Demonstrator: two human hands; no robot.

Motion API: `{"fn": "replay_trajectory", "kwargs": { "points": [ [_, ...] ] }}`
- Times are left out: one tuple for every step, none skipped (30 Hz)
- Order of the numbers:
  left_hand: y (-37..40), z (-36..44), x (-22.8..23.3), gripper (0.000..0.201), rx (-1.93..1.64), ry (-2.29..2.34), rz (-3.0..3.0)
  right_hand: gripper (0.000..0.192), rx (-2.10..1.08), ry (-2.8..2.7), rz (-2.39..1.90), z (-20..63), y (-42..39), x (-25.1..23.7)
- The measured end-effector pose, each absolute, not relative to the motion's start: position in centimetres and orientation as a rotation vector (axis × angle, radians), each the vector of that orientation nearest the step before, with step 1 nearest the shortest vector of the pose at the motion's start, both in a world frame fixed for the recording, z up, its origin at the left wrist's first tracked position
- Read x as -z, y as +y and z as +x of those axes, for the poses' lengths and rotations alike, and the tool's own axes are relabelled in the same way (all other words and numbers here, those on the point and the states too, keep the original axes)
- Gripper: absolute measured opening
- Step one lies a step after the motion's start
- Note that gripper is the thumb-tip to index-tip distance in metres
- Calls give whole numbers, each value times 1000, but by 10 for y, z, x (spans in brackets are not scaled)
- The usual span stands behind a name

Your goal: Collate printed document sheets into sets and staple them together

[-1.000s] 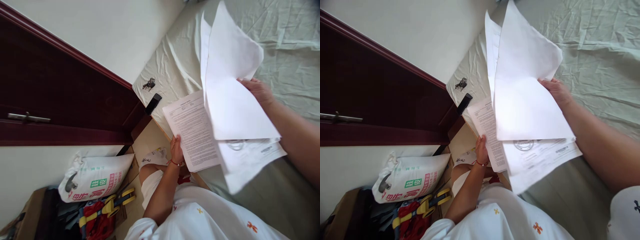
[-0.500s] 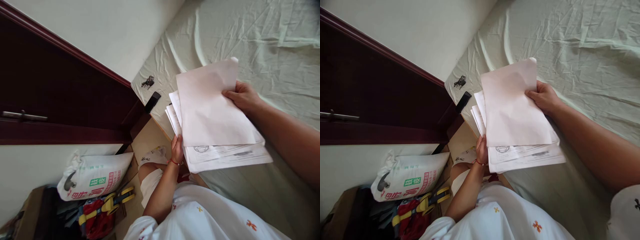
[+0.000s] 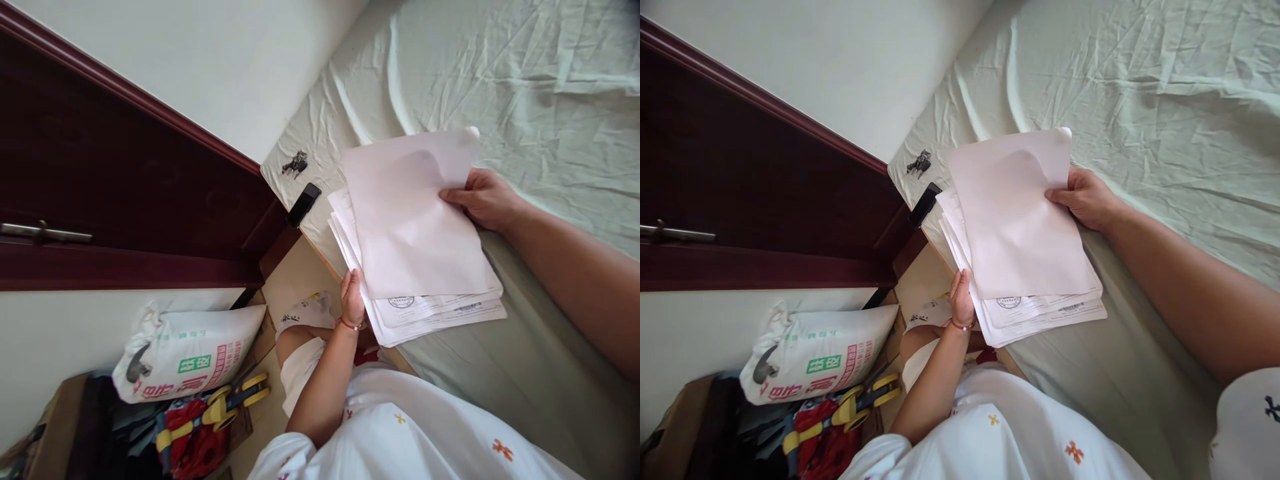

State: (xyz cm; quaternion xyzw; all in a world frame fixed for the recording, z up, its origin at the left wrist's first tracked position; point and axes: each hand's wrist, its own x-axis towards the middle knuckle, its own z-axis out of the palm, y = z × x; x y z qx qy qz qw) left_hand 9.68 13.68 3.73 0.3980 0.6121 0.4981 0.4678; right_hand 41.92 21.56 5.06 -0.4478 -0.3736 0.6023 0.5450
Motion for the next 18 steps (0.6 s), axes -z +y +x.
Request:
{"fn": "replay_trajectory", "kwargs": {
  "points": [
    [137,96,-35,57,-1225,1504,971,17,-1433,-875,-1072,419,215,-52],
    [137,95,-34,57,-1224,1495,972,16,-1438,-870,-1081,418,215,-54],
    [138,95,-33,56,-1218,1472,980,16,-1441,-868,-1088,418,215,-55],
    [138,95,-33,54,-1213,1443,989,15,-1442,-869,-1093,418,215,-57],
    [138,96,-33,53,-1207,1412,998,14,-1442,-868,-1099,418,214,-57],
    [138,97,-34,51,-1198,1381,1005,13,-1442,-868,-1102,417,214,-58],
    [138,98,-35,50,-1188,1352,1010,13,-1440,-873,-1103,417,214,-58],
    [139,98,-36,49,-1177,1326,1014,12,-1435,-884,-1102,417,214,-57],
    [139,99,-38,48,-1164,1304,1018,12,-1431,-902,-1104,417,215,-57],
    [139,99,-38,46,-1153,1288,1023,12,-1422,-925,-1114,417,215,-56],
    [139,99,-39,44,-1145,1276,1027,12,-1408,-952,-1133,417,216,-56],
    [139,99,-39,42,-1140,1266,1028,11,-1392,-983,-1159,418,216,-55],
    [140,98,-39,40,-1134,1258,1027,11,-1372,-1011,-1188,418,216,-55],
    [140,97,-39,38,-1128,1249,1022,11,-1356,-1037,-1213,418,217,-55],
    [140,96,-39,36,-1121,1240,1012,11,-1344,-1058,-1233,418,217,-56],
    [141,95,-39,35,-1114,1232,1000,11,-1337,-1072,-1248,418,217,-56],
    [141,95,-38,33,-1107,1224,990,12,-1335,-1083,-1260,418,217,-56],
    [141,94,-38,32,-1101,1220,983,12,-1332,-1092,-1272,418,217,-56]
  ]
}}
